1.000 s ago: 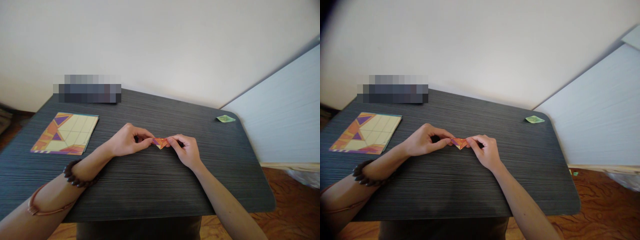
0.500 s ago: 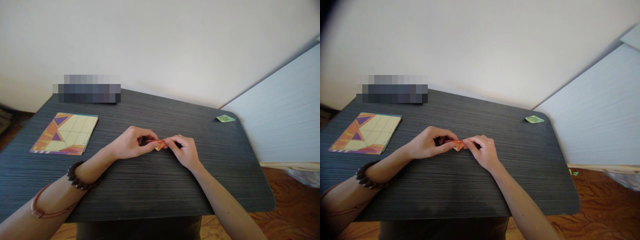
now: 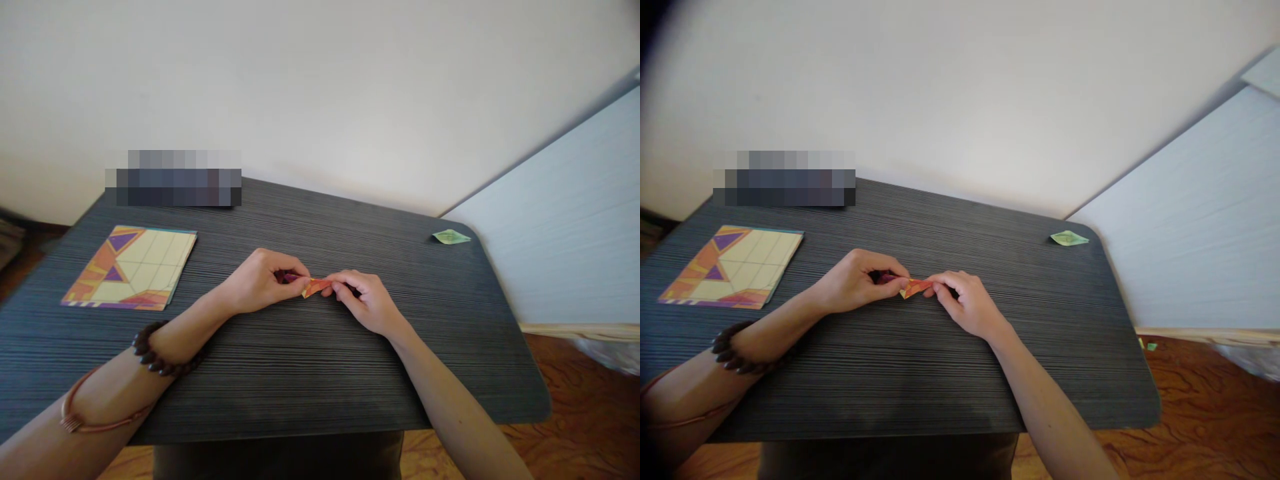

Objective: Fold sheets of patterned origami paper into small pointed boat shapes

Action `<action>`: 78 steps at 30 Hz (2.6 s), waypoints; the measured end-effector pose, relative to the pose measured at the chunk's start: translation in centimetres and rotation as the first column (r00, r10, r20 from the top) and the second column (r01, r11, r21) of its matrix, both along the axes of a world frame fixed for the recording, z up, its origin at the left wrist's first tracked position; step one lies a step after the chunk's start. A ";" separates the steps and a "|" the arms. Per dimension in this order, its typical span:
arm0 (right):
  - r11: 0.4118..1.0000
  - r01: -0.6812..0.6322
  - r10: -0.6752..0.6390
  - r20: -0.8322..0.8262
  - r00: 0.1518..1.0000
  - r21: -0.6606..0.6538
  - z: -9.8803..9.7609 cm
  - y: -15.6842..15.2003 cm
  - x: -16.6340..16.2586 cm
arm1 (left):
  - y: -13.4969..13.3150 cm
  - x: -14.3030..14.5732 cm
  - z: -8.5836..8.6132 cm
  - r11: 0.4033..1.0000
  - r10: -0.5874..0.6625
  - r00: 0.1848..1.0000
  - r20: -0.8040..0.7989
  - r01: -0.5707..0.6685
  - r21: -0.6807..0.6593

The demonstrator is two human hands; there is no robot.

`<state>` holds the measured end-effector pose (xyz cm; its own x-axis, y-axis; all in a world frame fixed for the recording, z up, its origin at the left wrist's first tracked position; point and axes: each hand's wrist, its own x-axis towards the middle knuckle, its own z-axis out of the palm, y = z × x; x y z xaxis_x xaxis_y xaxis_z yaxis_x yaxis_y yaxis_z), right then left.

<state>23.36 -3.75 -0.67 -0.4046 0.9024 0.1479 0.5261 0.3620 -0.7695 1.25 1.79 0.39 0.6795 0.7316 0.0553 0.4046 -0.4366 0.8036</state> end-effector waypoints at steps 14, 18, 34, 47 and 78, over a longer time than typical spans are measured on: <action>0.997 0.058 -0.060 0.047 0.997 0.045 0.3 -0.2 -0.4 | -0.4 0.4 0.3 0.999 -0.032 0.999 0.002 0.032 0.036; 0.994 0.032 -0.040 0.076 0.996 0.102 0.1 -0.2 -0.6 | -0.7 0.8 0.3 0.998 -0.018 1.000 -0.021 0.019 0.065; 0.990 0.121 -0.122 0.005 0.993 0.079 0.0 -0.4 -0.2 | -0.6 0.7 0.8 0.993 0.104 0.993 -0.055 -0.106 -0.050; 0.988 0.157 -0.156 -0.059 0.986 0.014 0.2 -0.4 -0.2 | 0.4 -0.7 0.1 0.973 -0.051 0.998 -0.034 0.042 -0.225; 0.980 0.199 -0.200 -0.091 0.976 -0.017 -0.4 -0.3 -0.4 | 0.1 0.1 0.7 0.975 0.067 0.998 -0.001 -0.066 -0.212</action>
